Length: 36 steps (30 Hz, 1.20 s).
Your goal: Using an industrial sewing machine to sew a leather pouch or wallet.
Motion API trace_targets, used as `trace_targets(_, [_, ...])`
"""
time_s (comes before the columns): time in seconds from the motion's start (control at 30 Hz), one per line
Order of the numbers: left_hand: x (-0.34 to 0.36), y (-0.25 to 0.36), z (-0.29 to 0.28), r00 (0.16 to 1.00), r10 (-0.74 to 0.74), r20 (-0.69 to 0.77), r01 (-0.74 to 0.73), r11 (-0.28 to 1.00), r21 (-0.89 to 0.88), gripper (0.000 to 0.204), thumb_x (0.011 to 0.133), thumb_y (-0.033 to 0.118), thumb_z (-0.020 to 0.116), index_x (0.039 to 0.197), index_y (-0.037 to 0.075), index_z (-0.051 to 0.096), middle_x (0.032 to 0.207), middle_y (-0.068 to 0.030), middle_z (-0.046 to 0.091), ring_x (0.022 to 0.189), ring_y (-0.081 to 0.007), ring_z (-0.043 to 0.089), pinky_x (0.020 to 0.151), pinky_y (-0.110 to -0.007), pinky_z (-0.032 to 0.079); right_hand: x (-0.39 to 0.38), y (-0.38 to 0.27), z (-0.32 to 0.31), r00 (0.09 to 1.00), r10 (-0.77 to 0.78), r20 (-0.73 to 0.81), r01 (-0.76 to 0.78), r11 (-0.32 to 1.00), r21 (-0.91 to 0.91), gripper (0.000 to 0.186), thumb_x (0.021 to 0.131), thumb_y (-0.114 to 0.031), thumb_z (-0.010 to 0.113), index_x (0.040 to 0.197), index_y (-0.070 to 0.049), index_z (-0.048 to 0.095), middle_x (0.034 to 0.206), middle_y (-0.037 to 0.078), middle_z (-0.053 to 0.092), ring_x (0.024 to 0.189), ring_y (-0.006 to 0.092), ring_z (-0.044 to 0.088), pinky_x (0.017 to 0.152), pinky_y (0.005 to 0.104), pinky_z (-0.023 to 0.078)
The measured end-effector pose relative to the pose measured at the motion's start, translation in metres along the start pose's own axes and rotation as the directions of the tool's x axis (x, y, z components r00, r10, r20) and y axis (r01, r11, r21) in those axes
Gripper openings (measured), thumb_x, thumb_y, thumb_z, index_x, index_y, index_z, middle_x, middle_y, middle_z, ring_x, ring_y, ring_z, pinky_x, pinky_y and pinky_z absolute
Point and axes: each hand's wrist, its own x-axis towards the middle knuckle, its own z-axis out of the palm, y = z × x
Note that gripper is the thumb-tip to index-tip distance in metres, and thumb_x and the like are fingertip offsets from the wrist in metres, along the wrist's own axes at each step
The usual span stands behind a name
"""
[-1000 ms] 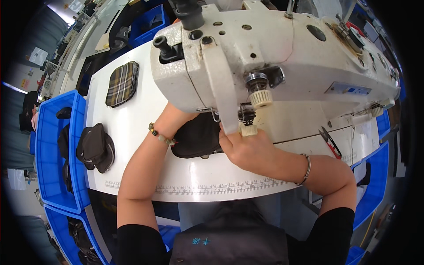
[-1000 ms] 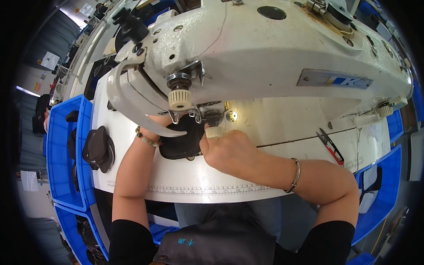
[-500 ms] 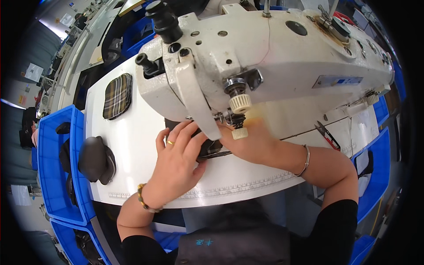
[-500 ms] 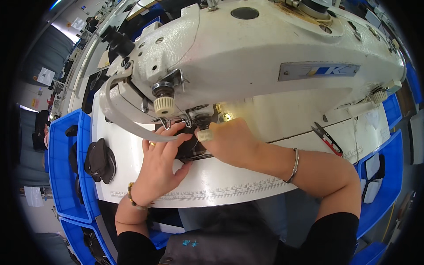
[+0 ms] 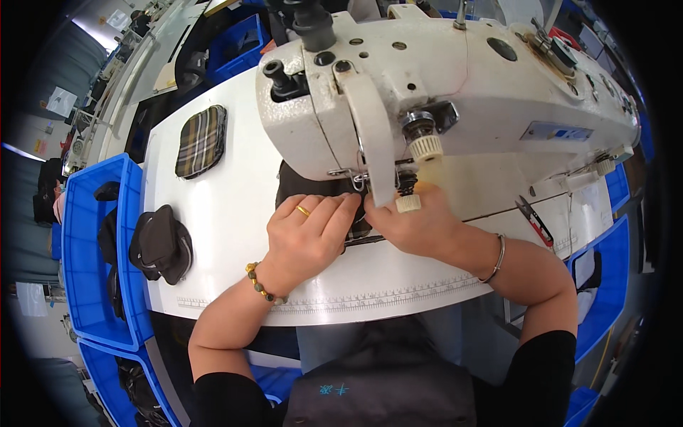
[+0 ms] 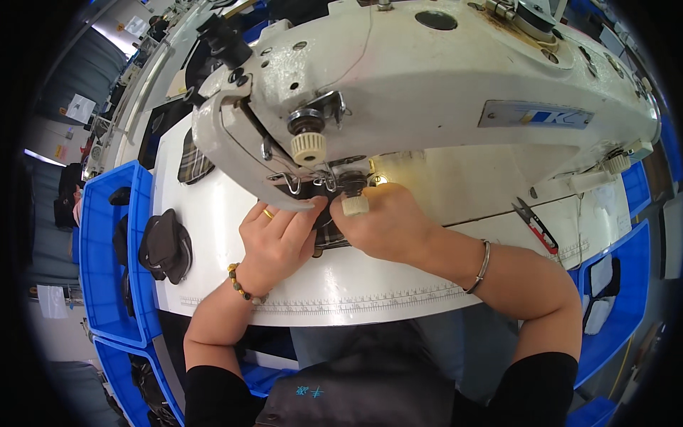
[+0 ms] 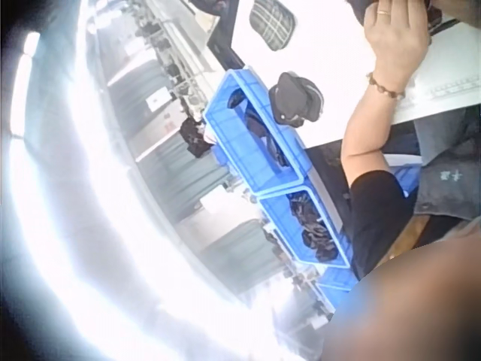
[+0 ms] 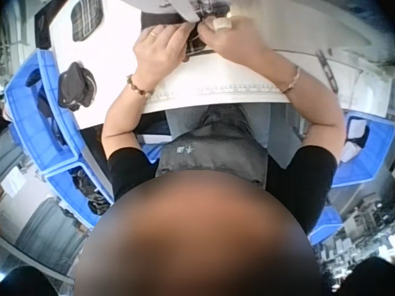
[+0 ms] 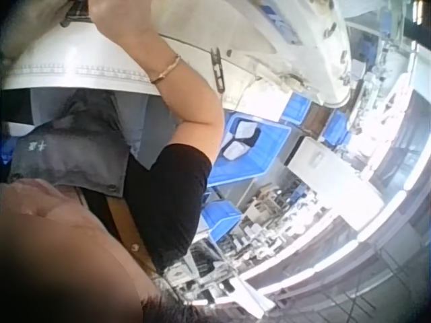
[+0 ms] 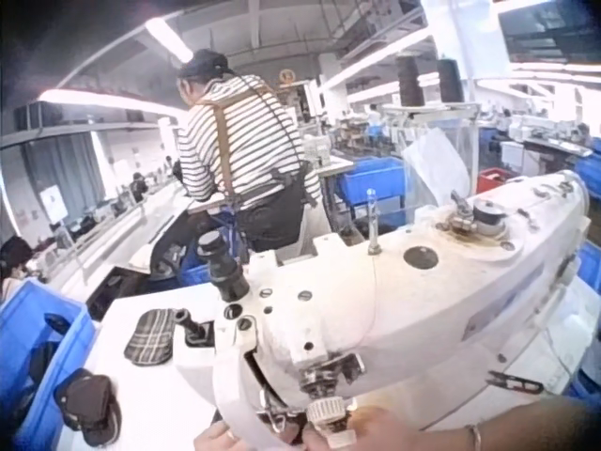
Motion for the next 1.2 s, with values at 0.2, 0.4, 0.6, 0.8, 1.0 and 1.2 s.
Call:
trace_targets(0.2, [-0.003, -0.006, -0.002, 0.998, -0.059, 0.038, 0.059, 0.998, 0.001, 0.024, 0.063, 0.009, 0.072, 0.087, 0.009, 0.068, 0.067, 0.0015, 0.056, 0.056, -0.0145, 0.054, 0.052, -0.029, 0.041, 0.001, 0.003, 0.003, 0.998, -0.053, -0.045, 0.055, 0.998, 0.043, 0.009, 0.072, -0.008, 0.065, 0.080, -0.003, 0.064, 0.057, 0.005, 0.055, 0.049, 0.0219, 0.059, 0.043, 0.0357, 0.047])
trace_targets(0.4, [-0.001, -0.006, 0.007, 0.994, -0.111, 0.008, 0.111, 0.991, -0.068, 0.021, 0.062, 0.011, 0.075, 0.079, 0.011, 0.063, 0.057, 0.0019, 0.048, 0.046, -0.0155, 0.047, 0.045, -0.029, 0.036, 0.001, 0.006, 0.001, 0.995, -0.011, -0.098, 0.020, 0.995, 0.095, 0.006, 0.072, -0.009, 0.067, 0.076, -0.006, 0.065, 0.055, 0.004, 0.053, 0.047, 0.0215, 0.057, 0.042, 0.0357, 0.046])
trace_targets(0.6, [0.001, -0.002, 0.002, 0.999, -0.032, -0.005, 0.032, 0.999, -0.009, 0.019, 0.064, 0.008, 0.073, 0.079, 0.010, 0.064, 0.059, 0.0020, 0.048, 0.048, -0.0138, 0.048, 0.046, -0.029, 0.037, 0.006, 0.003, -0.006, 0.998, -0.001, -0.063, 0.001, 1.000, -0.010, 0.022, 0.072, -0.013, 0.070, 0.092, -0.003, 0.069, 0.057, 0.003, 0.054, 0.049, 0.0206, 0.059, 0.043, 0.0345, 0.047])
trace_targets(0.8, [0.007, 0.001, -0.010, 0.985, -0.072, 0.155, 0.072, 0.997, 0.002, 0.016, 0.073, 0.007, 0.073, 0.084, 0.011, 0.063, 0.069, 0.0027, 0.053, 0.056, -0.0142, 0.052, 0.051, -0.029, 0.041, 0.005, 0.001, -0.008, 1.000, -0.013, 0.022, 0.014, 1.000, -0.020, 0.024, 0.069, -0.020, 0.076, 0.084, -0.005, 0.063, 0.065, 0.003, 0.058, 0.052, 0.0213, 0.060, 0.045, 0.0351, 0.048])
trace_targets(1.0, [0.015, -0.003, -0.029, 0.920, -0.226, 0.322, 0.341, 0.865, -0.368, 0.026, 0.085, 0.018, 0.073, 0.108, 0.006, 0.069, 0.102, -0.0095, 0.066, 0.090, -0.0279, 0.061, 0.077, -0.036, 0.051, 0.001, 0.002, -0.005, 0.999, -0.036, 0.011, 0.037, 0.998, -0.048, 0.021, 0.069, -0.018, 0.074, 0.079, -0.006, 0.060, 0.069, 0.003, 0.057, 0.053, 0.0207, 0.060, 0.045, 0.0351, 0.048])
trace_targets(1.2, [0.008, -0.010, -0.018, 0.906, -0.160, 0.391, 0.350, 0.804, -0.481, 0.036, 0.087, 0.020, 0.073, 0.117, 0.002, 0.068, 0.113, -0.0131, 0.068, 0.098, -0.0307, 0.061, 0.085, -0.038, 0.051, 0.004, 0.000, -0.005, 0.995, -0.102, -0.009, 0.101, 0.990, -0.096, 0.012, 0.066, -0.010, 0.067, 0.075, -0.005, 0.060, 0.074, 0.005, 0.059, 0.053, 0.0195, 0.059, 0.045, 0.0314, 0.048])
